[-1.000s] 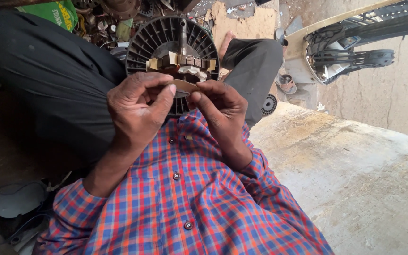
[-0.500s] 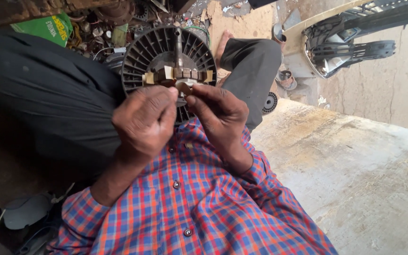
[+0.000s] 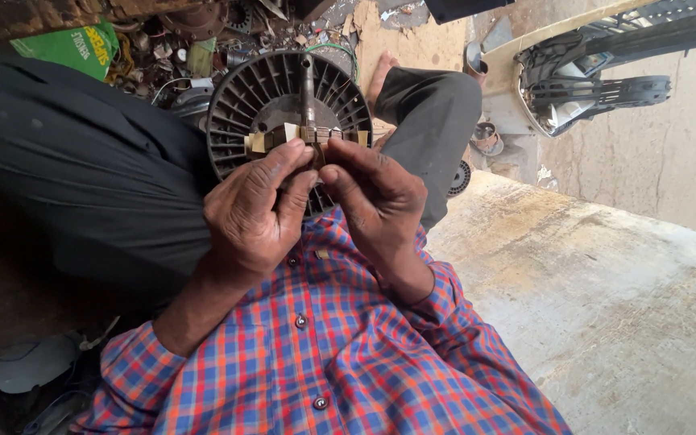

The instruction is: The person sits on the floor and works on a motor stator, inserting small rectangular pieces into slots and trimming them with scissors. The person repeatedly adjusts the pieces and uses the scissors to cut them to fit.

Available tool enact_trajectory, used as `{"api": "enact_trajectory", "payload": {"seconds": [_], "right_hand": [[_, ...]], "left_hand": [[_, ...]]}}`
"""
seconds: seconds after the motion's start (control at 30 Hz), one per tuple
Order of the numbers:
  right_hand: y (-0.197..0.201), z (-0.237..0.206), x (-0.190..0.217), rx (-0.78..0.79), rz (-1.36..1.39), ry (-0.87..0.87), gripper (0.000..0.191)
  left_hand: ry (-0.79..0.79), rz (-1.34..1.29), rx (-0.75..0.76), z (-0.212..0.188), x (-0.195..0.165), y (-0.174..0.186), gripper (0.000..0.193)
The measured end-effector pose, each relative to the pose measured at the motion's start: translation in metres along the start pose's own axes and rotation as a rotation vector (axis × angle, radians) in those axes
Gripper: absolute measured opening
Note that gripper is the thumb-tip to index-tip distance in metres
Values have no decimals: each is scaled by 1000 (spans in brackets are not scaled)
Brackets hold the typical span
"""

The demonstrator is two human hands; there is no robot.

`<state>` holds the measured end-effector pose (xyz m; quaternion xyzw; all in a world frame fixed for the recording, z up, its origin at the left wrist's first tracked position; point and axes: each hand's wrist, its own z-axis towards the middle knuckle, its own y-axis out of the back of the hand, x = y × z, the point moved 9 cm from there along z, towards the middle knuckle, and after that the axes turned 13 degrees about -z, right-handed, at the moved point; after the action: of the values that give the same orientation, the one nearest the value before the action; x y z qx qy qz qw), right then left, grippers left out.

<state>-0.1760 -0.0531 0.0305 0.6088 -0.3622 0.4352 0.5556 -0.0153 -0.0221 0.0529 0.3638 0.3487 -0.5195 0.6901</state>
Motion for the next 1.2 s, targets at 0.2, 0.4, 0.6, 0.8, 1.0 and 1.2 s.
{"api": "enact_trajectory", "payload": {"seconds": [0.2,0.4,0.6,0.8,1.0,1.2], "right_hand": [[-1,-1,25,13,-284,178,35],[-1,1,22,3,-270,215,43],[-6,7,14,23,-101,99,44],[3,30,63,-113,-710,505,60],[-4,53,30,291,-250,375,63],[-14,49,-2,318,8,197,63]], "left_hand": [[-44,37,-17,3,-2,-4,39],[-60,58,-33,7,-3,-2,42],[-88,83,-33,4,1,-1,38],[-107,176,-68,6,7,4,56],[186,-311,-28,16,38,12,68],[361,-648,68,30,49,9,56]]}}
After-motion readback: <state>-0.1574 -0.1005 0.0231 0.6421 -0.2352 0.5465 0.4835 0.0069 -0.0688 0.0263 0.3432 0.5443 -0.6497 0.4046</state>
